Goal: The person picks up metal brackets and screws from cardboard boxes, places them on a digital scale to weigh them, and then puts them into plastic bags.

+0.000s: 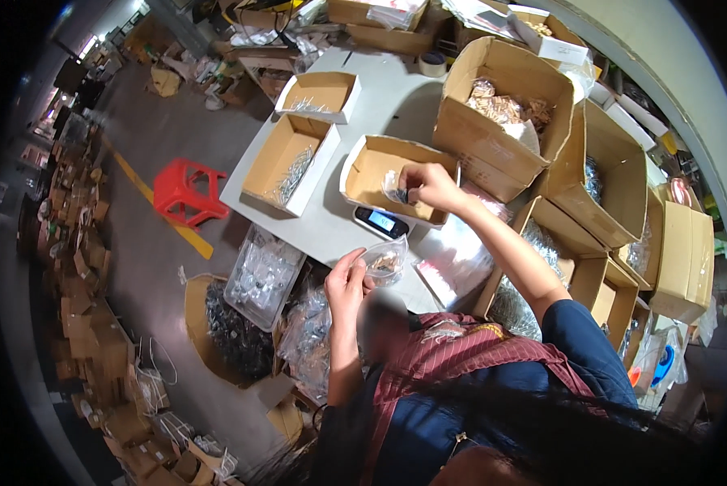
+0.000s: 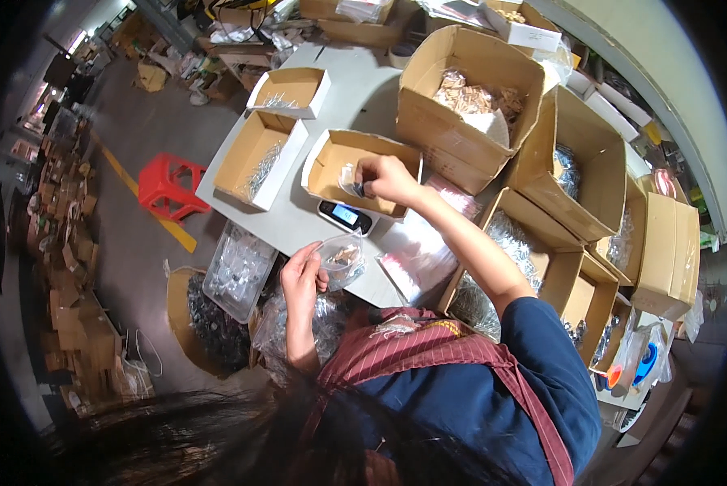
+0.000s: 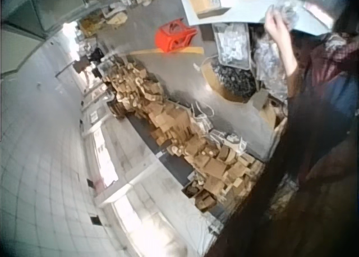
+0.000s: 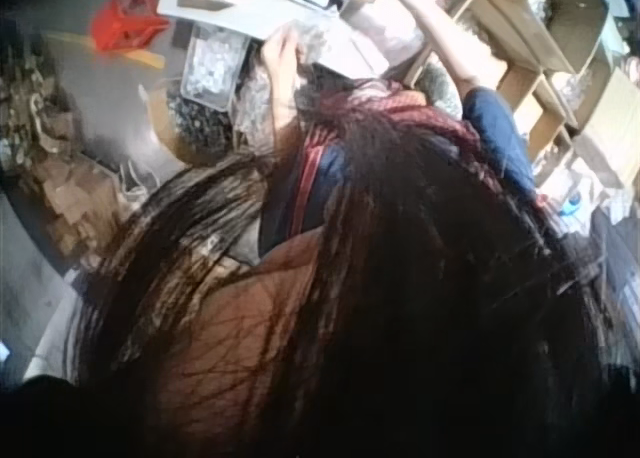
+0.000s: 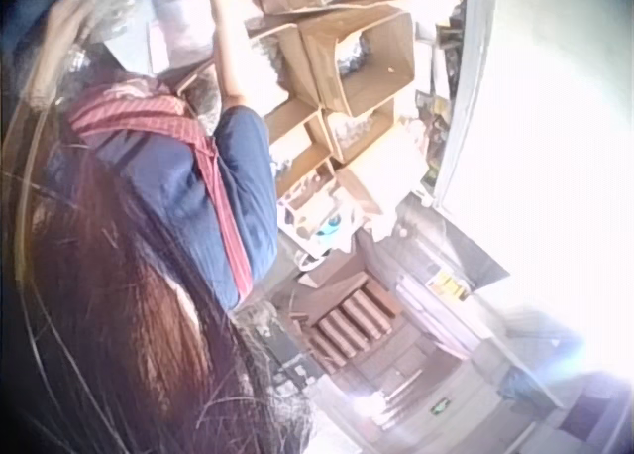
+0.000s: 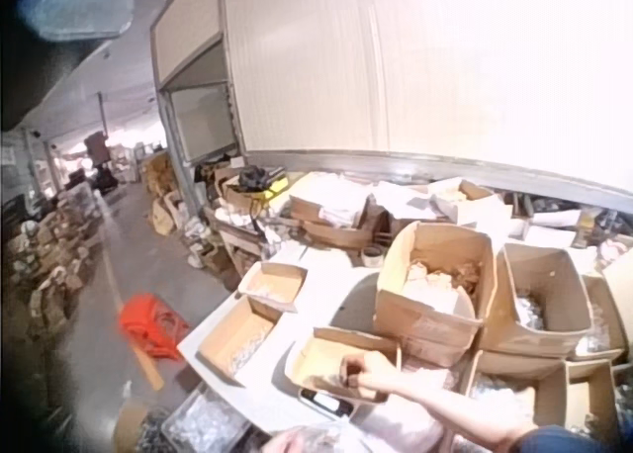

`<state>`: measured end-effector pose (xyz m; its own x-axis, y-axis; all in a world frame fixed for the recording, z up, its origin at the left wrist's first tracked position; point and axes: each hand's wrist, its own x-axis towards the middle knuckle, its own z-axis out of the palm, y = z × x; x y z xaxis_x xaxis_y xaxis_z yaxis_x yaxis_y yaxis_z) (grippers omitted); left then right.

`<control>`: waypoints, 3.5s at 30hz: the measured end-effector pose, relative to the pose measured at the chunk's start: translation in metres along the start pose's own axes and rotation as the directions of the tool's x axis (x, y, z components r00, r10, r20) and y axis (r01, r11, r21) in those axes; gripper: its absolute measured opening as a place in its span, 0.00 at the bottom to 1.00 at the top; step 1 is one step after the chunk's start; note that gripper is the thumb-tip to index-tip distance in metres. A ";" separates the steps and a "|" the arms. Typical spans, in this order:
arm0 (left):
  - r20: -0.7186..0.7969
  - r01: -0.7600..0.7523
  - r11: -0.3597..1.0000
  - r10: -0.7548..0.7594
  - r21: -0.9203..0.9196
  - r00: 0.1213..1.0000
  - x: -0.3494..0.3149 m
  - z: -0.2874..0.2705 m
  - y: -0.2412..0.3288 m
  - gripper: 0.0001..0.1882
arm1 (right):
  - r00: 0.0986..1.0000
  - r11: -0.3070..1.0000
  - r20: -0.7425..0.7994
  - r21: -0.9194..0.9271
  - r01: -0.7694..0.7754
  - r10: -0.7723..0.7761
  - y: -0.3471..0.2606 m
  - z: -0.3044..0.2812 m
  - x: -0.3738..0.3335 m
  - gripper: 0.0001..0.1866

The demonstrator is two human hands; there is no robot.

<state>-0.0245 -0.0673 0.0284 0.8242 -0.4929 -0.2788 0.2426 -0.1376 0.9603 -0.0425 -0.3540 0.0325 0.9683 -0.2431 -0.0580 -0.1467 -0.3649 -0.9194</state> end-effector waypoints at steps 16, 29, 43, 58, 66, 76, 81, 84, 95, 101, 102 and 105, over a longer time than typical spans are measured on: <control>0.025 -0.050 0.998 0.049 0.048 0.999 -0.008 0.002 0.000 0.16 | 0.683 0.360 0.490 -0.599 0.715 -0.541 -0.037 0.094 -0.077 0.09; 0.000 -0.170 0.602 0.272 0.780 0.962 -0.027 -0.004 0.044 0.09 | 0.708 0.324 0.412 -0.679 0.658 -0.574 -0.060 0.043 -0.111 0.07; -0.044 -0.164 0.441 0.424 0.882 0.905 -0.059 -0.003 0.063 0.08 | 0.780 0.650 0.399 -0.434 0.624 -0.482 -0.033 0.081 -0.106 0.13; 0.010 -0.486 0.716 0.556 0.502 0.831 -0.036 -0.010 -0.012 0.06 | 0.765 0.682 0.174 -0.363 0.635 -0.620 -0.043 0.091 -0.098 0.08; -0.110 -0.476 0.791 0.552 0.385 0.827 -0.031 -0.009 -0.031 0.05 | 0.817 0.741 0.109 -0.368 0.562 -0.566 -0.048 0.095 -0.105 0.08; 0.046 -0.610 0.479 0.762 0.631 0.646 -0.033 0.011 -0.019 0.05 | 0.827 0.784 0.027 -0.301 0.543 -0.562 -0.057 0.101 -0.110 0.12; 0.034 -0.592 0.495 0.749 0.636 0.662 -0.035 0.012 -0.018 0.05 | 0.834 0.790 0.071 -0.285 0.543 -0.548 -0.049 0.101 -0.107 0.11; 0.015 -0.594 0.508 0.751 0.624 0.660 -0.036 0.012 -0.018 0.05 | 0.846 0.804 0.091 -0.271 0.528 -0.525 -0.045 0.103 -0.104 0.09; -0.091 -0.468 0.607 0.667 0.642 0.739 -0.024 -0.025 -0.040 0.03 | 0.788 0.680 0.238 -0.403 0.613 -0.568 -0.035 0.092 -0.097 0.09; -0.260 -0.367 0.737 0.584 0.568 0.769 -0.029 -0.062 -0.052 0.04 | 0.747 0.657 0.236 -0.363 0.661 -0.621 -0.036 0.084 -0.097 0.07; -0.235 -0.381 0.675 0.635 0.632 0.736 -0.030 -0.071 -0.054 0.05 | 0.748 0.663 0.239 -0.353 0.661 -0.619 -0.037 0.084 -0.096 0.07; -0.440 -0.328 0.832 0.524 0.447 0.729 -0.046 -0.099 -0.053 0.05 | 0.775 0.690 0.152 -0.373 0.620 -0.614 -0.033 0.074 -0.091 0.07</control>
<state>-0.0247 0.0482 -0.0104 0.9533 -0.0529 0.2975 -0.2975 -0.3367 0.8934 -0.1107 -0.2533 0.0389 0.8708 0.1726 0.4604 0.4239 -0.7379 -0.5251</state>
